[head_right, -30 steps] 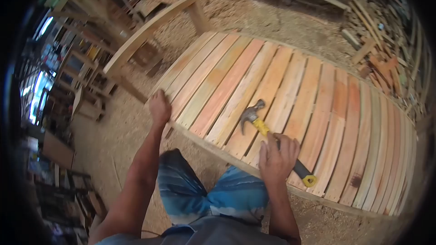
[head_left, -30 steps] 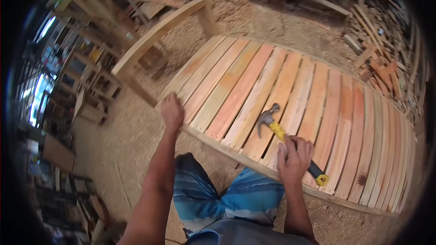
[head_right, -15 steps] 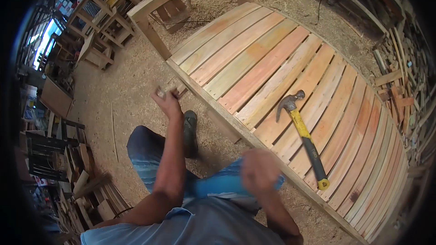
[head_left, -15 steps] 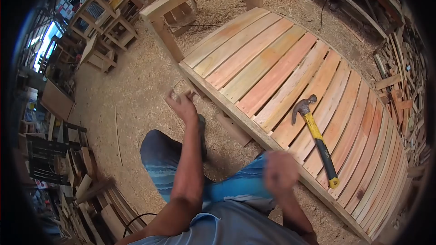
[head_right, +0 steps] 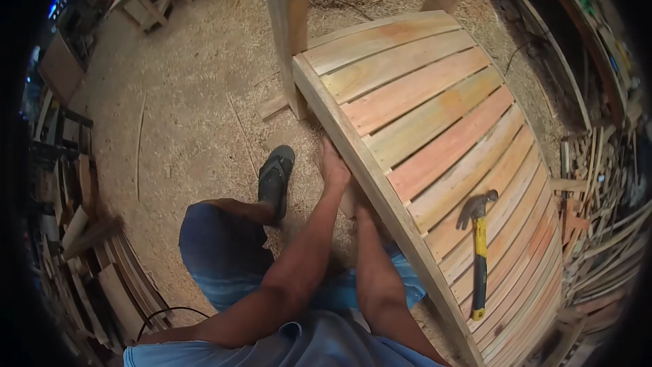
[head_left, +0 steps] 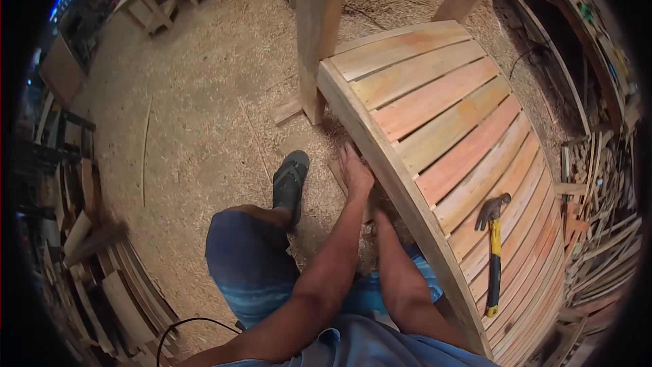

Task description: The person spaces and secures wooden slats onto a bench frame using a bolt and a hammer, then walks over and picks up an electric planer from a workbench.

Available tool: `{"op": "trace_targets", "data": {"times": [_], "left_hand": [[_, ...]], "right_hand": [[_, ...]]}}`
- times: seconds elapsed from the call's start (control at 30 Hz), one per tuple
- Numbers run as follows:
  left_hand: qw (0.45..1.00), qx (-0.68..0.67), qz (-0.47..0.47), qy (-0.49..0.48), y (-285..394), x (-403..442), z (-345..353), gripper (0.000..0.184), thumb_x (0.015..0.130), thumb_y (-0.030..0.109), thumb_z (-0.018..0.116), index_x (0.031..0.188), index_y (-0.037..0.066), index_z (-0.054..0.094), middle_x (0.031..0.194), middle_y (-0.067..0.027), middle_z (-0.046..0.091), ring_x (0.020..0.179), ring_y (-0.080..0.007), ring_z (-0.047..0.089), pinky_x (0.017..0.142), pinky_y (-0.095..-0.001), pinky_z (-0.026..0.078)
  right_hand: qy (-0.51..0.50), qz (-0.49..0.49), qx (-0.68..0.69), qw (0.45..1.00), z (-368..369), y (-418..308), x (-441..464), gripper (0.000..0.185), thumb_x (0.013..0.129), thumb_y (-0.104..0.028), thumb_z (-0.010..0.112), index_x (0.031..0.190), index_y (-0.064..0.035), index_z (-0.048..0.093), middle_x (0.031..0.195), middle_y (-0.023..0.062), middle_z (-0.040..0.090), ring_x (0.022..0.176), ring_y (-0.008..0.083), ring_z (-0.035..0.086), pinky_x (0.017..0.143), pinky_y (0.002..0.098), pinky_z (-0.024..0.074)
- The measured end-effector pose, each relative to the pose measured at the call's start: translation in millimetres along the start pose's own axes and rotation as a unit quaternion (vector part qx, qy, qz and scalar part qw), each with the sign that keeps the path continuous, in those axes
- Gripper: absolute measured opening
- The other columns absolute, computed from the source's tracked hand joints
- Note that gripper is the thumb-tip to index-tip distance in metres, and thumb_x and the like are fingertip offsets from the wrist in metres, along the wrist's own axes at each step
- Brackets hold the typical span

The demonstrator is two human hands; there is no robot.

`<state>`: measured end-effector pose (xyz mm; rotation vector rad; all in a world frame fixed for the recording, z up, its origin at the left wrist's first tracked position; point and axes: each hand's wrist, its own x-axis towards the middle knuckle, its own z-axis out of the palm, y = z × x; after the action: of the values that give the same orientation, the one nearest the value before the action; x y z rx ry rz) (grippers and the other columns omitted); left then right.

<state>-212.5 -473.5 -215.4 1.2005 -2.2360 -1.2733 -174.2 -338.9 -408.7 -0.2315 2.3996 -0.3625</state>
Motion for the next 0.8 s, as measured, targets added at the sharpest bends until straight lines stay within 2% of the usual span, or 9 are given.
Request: {"op": "trace_targets", "data": {"times": [0.23,0.33,0.37,0.43,0.5,0.57,0.67,0.77,0.8], "left_hand": [[0.995,-0.087,0.049,-0.01,-8,7,-17,0.068,0.091,-0.005,0.065,0.157,0.002,0.053,0.147,-0.0288,0.057,0.142,-0.0513,0.053,0.122,-0.0559,0.043],[0.989,-0.144,0.037,-0.001,-5,8,-20,0.064,0.091,-0.007,0.063,0.153,0.002,0.055,0.146,-0.0292,0.057,0.141,-0.0522,0.054,0.121,-0.0562,0.044],[0.988,-0.148,0.035,-0.011,-3,12,-28,0.062,0.091,-0.008,0.062,0.152,0.002,0.056,0.147,-0.0293,0.056,0.14,-0.0524,0.054,0.121,-0.0563,0.045],[0.987,-0.151,0.048,-0.007,-1,21,-31,0.061,0.091,-0.008,0.062,0.151,0.002,0.056,0.149,-0.0293,0.056,0.14,-0.0527,0.054,0.121,-0.0563,0.045],[0.986,-0.145,0.075,0.021,-7,30,-26,0.061,0.091,-0.008,0.062,0.151,0.002,0.057,0.151,-0.0292,0.055,0.141,-0.0529,0.054,0.122,-0.0562,0.045],[0.988,-0.124,0.089,0.027,-13,47,-25,0.061,0.092,-0.007,0.064,0.152,-0.002,0.053,0.15,-0.0319,0.055,0.141,-0.054,0.053,0.122,-0.0554,0.045],[0.991,-0.106,0.077,0.037,-11,76,-28,0.063,0.092,-0.008,0.064,0.153,0.0,0.053,0.151,-0.0306,0.056,0.142,-0.0533,0.054,0.123,-0.0548,0.046],[0.992,-0.11,0.057,0.017,-9,102,-37,0.063,0.093,-0.008,0.066,0.154,0.001,0.053,0.15,-0.0294,0.057,0.141,-0.0525,0.056,0.122,-0.0544,0.047],[0.992,-0.116,0.051,0.004,-9,107,-39,0.062,0.094,-0.007,0.067,0.154,0.001,0.052,0.149,-0.0295,0.058,0.14,-0.0525,0.057,0.121,-0.0543,0.048]], "right_hand": [[0.05,-0.039,-0.1,0.993,73,64,15,0.064,0.114,-0.044,0.054,0.167,-0.0074,0.048,0.162,0.0171,0.061,0.144,0.0333,0.063,0.112,0.0448,0.057],[0.096,-0.128,-0.183,0.97,98,97,33,0.066,0.117,-0.048,0.05,0.169,-0.0079,0.046,0.166,0.0158,0.059,0.147,0.0315,0.061,0.113,0.0448,0.0562],[0.136,-0.2,-0.287,0.927,108,114,43,0.065,0.118,-0.051,0.046,0.168,-0.0091,0.047,0.164,0.0149,0.061,0.145,0.0299,0.063,0.112,0.0444,0.0568],[-0.009,-0.06,-0.078,0.995,74,66,38,0.064,0.109,-0.028,0.062,0.168,-0.0065,0.049,0.163,0.0175,0.062,0.149,0.0309,0.062,0.117,0.0449,0.0547],[-0.093,0.013,0.096,0.991,62,35,46,0.068,0.104,-0.015,0.07,0.168,-0.0049,0.049,0.158,0.0198,0.066,0.146,0.0303,0.065,0.116,0.044,0.0557],[-0.105,0.063,0.303,0.945,63,18,66,0.053,0.106,-0.016,0.072,0.156,-0.0015,0.058,0.145,0.0176,0.07,0.127,0.0276,0.07,0.102,0.0415,0.0588],[-0.103,0.121,0.574,0.803,48,-32,74,0.035,0.108,-0.017,0.074,0.137,0.0036,0.073,0.126,0.0142,0.077,0.098,0.0235,0.079,0.08,0.0378,0.0635],[-0.105,0.164,0.631,0.751,3,-89,31,0.03,0.11,-0.013,0.068,0.134,0.0038,0.073,0.117,0.0127,0.079,0.078,0.0186,0.075,0.061,0.0354,0.0583],[-0.123,0.155,0.62,0.759,9,-85,31,0.04,0.11,-0.015,0.068,0.145,0.0017,0.064,0.123,0.0147,0.075,0.084,0.024,0.076,0.065,0.0362,0.061]]}}
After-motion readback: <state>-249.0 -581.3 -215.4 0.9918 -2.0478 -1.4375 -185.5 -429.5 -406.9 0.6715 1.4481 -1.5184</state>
